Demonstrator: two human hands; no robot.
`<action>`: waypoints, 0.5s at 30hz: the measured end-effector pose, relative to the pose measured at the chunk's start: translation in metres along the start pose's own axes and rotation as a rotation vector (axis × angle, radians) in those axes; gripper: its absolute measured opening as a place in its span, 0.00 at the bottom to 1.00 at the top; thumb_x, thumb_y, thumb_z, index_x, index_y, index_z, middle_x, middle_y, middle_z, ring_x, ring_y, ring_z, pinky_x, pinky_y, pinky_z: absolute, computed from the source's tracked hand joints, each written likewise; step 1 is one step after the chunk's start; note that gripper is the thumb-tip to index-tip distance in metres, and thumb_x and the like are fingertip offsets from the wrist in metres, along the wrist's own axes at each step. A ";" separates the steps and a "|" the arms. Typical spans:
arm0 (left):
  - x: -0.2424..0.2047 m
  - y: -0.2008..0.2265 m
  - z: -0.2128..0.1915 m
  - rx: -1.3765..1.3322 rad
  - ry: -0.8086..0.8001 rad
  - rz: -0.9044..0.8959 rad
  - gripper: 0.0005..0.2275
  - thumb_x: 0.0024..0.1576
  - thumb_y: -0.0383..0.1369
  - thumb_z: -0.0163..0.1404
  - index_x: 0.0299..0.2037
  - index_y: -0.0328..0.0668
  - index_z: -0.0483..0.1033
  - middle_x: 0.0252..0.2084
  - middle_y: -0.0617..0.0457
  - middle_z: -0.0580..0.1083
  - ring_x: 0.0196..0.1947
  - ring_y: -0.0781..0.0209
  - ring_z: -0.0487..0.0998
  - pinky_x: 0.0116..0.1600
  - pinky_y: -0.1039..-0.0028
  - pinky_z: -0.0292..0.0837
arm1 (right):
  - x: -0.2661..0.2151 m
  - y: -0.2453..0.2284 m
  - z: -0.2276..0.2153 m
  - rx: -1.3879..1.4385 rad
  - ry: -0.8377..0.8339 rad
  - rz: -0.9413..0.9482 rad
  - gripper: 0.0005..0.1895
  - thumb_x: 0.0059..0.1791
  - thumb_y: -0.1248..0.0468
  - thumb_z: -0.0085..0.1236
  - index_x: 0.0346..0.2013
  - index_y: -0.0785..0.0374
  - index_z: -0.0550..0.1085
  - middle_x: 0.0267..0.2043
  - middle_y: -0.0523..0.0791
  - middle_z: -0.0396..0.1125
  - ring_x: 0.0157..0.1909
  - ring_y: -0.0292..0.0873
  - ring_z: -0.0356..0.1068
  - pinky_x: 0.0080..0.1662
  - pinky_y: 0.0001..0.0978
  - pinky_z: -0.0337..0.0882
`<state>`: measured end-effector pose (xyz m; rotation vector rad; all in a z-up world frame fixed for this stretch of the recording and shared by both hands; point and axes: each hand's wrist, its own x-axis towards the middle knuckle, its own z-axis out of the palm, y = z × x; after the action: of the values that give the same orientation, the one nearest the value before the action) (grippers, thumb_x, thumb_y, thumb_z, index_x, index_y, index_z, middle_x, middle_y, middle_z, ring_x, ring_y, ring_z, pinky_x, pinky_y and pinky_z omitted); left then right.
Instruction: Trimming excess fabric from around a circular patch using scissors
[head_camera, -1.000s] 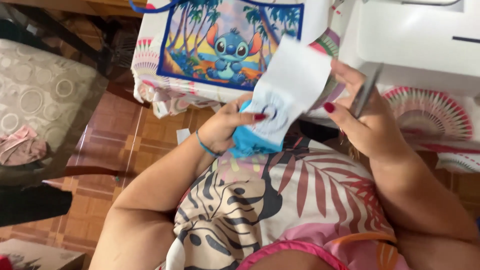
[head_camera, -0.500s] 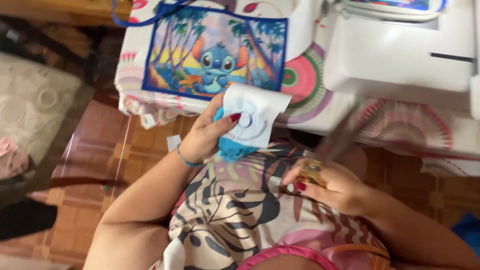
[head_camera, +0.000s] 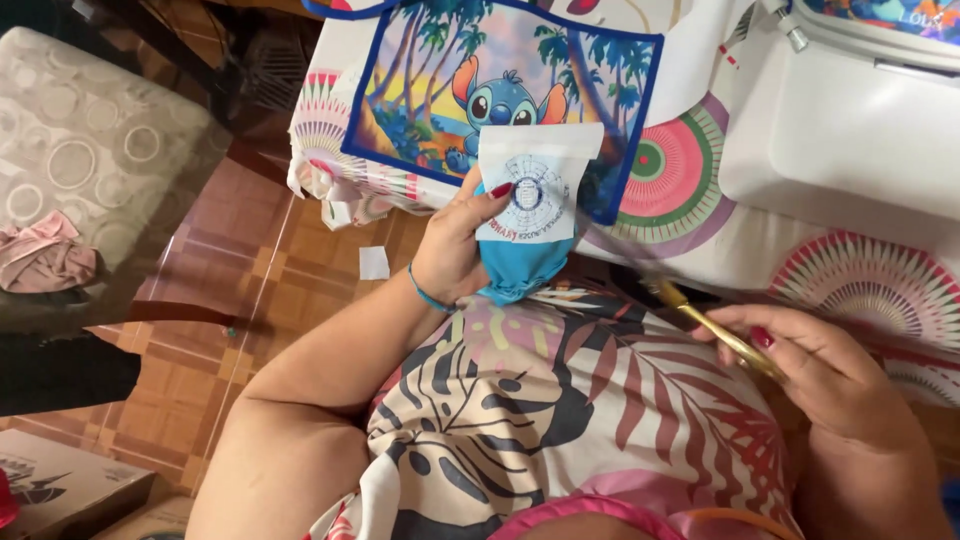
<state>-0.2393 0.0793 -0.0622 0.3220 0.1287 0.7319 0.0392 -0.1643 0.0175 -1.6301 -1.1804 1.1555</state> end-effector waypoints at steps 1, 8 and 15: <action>-0.001 0.000 0.001 0.016 0.017 -0.011 0.27 0.65 0.22 0.46 0.76 0.43 0.56 0.68 0.32 0.67 0.66 0.32 0.70 0.68 0.44 0.69 | 0.001 0.010 0.002 0.063 -0.057 0.257 0.22 0.50 0.69 0.50 0.57 0.73 0.76 0.52 0.55 0.80 0.50 0.48 0.79 0.52 0.38 0.77; 0.000 -0.010 -0.013 0.025 -0.012 0.047 0.23 0.64 0.23 0.46 0.70 0.37 0.61 0.61 0.32 0.72 0.58 0.34 0.76 0.61 0.46 0.74 | -0.020 0.010 0.013 0.170 -0.254 0.474 0.40 0.40 0.57 0.67 0.67 0.63 0.74 0.42 0.50 0.85 0.45 0.42 0.82 0.48 0.33 0.76; 0.005 -0.013 0.010 -0.069 -0.124 0.029 0.26 0.66 0.26 0.45 0.75 0.39 0.54 0.72 0.32 0.61 0.69 0.28 0.65 0.71 0.27 0.60 | -0.012 0.051 -0.011 -0.098 -0.220 0.382 0.37 0.33 0.70 0.82 0.57 0.60 0.83 0.30 0.44 0.79 0.35 0.35 0.74 0.40 0.27 0.74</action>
<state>-0.2248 0.0712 -0.0574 0.3026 -0.0184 0.7412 0.0599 -0.1892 -0.0255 -1.8967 -1.1012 1.5707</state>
